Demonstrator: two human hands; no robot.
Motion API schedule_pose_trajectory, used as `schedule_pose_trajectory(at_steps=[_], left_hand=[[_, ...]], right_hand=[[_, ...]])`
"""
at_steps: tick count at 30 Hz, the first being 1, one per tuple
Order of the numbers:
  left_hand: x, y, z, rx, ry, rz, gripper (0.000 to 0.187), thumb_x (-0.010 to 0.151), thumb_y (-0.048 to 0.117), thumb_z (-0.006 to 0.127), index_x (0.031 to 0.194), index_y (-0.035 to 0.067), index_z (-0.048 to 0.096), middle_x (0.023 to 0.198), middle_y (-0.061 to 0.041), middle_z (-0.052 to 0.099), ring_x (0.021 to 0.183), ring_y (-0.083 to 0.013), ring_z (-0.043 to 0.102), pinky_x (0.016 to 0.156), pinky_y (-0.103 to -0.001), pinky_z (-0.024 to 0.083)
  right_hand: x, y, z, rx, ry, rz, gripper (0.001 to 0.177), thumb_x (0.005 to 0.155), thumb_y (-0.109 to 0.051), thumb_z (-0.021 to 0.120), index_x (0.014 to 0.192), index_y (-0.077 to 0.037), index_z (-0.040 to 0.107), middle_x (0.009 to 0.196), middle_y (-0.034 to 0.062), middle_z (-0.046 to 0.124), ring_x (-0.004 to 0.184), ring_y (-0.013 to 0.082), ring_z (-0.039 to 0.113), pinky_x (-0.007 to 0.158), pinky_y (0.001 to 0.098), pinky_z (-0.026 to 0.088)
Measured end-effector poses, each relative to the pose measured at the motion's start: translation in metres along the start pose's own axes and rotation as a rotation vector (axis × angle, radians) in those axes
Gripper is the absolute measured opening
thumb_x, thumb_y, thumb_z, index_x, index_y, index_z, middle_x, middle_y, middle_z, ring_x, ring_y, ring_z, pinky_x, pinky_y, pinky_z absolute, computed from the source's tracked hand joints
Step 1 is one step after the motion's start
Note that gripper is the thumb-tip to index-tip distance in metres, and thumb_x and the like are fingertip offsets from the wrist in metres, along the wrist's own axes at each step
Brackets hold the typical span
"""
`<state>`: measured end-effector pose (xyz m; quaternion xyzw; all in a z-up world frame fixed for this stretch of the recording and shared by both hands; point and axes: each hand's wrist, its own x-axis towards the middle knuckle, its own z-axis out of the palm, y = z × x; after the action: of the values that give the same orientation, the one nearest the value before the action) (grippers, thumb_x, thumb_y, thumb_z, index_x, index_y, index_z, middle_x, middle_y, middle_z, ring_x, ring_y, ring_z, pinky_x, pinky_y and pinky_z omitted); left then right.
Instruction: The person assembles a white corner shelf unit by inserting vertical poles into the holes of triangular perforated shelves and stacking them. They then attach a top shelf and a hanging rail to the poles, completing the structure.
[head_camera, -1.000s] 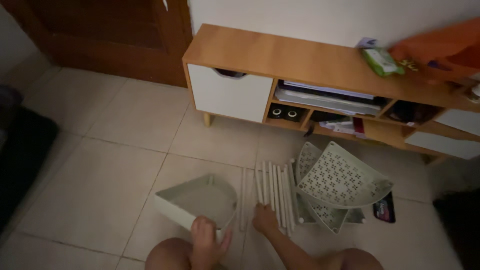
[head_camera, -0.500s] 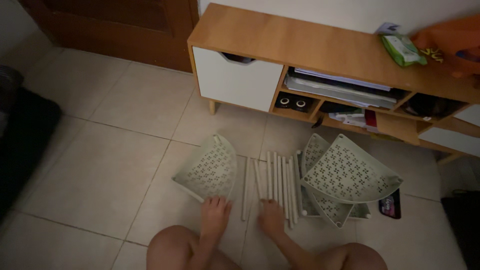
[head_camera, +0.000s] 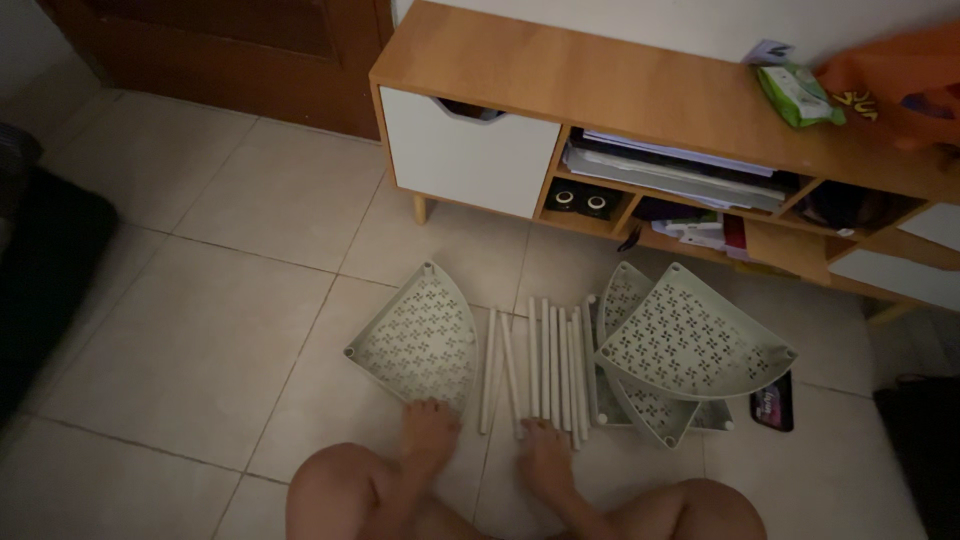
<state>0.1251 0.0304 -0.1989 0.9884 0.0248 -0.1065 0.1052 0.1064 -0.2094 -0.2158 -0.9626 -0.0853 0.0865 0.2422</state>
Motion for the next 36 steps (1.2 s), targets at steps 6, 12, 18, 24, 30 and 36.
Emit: schedule_pose_trajectory(at_steps=[6,12,18,24,30,36], left_hand=[[0.025,-0.065,0.011,0.026,0.074,-0.199,0.053,0.089,0.035,0.063,0.137,0.018,0.054,0.151,-0.012,0.044,0.140,-0.0330,0.039,0.111,-0.053,0.035],[0.020,-0.099,0.023,0.110,-0.024,-0.234,0.063,0.097,0.030,0.055,0.157,0.023,0.037,0.169,-0.009,0.023,0.154,-0.0390,0.019,0.120,-0.055,0.022],[0.010,-0.090,0.006,0.125,-0.259,-0.253,0.084,0.095,0.051,0.056,0.164,0.028,0.014,0.171,-0.008,0.003,0.158,-0.0406,-0.004,0.126,-0.057,0.009],[0.011,-0.096,0.001,-0.114,0.033,-0.433,0.078,0.093,0.047,0.058,0.162,0.026,0.028,0.170,-0.024,0.006,0.154,-0.0488,0.010,0.123,-0.055,0.017],[0.012,-0.096,-0.015,-0.065,-0.237,-0.462,0.078,0.092,0.053,0.059,0.161,0.031,0.029,0.158,-0.017,0.040,0.148,-0.0501,0.028,0.120,-0.056,0.026],[0.002,-0.088,-0.018,-0.002,-0.244,-0.270,0.043,0.095,0.046,0.054,0.118,0.014,0.072,0.122,-0.011,0.071,0.122,-0.0320,0.062,0.105,-0.048,0.047]], right_hand=[[0.034,-0.040,0.025,-0.031,0.036,-0.313,0.063,0.078,-0.005,0.065,0.140,-0.002,0.053,0.142,0.0267,0.049,0.129,0.0452,0.045,0.108,0.0531,0.036],[0.038,-0.102,0.040,-0.066,-0.085,-0.399,0.046,0.084,-0.009,0.066,0.130,-0.006,0.062,0.140,0.0214,0.055,0.135,0.0458,0.043,0.113,0.0565,0.032],[0.041,-0.082,0.038,-0.162,-0.152,-0.336,0.038,0.088,-0.010,0.065,0.126,-0.004,0.065,0.134,0.0210,0.060,0.131,0.0427,0.049,0.113,0.0553,0.034],[0.065,-0.043,0.009,-0.113,-0.155,-0.416,0.027,0.095,-0.013,0.063,0.119,-0.005,0.070,0.141,0.0193,0.060,0.139,0.0377,0.047,0.117,0.0488,0.034],[0.093,-0.038,-0.024,-0.189,-0.208,-0.149,0.041,0.095,-0.015,0.060,0.135,-0.008,0.061,0.157,0.0222,0.040,0.143,0.0477,0.027,0.111,0.0576,0.026],[0.092,-0.029,-0.033,-0.222,0.054,-0.052,0.038,0.093,-0.003,0.053,0.130,-0.008,0.064,0.140,0.0169,0.061,0.130,0.0347,0.056,0.110,0.0467,0.047]])
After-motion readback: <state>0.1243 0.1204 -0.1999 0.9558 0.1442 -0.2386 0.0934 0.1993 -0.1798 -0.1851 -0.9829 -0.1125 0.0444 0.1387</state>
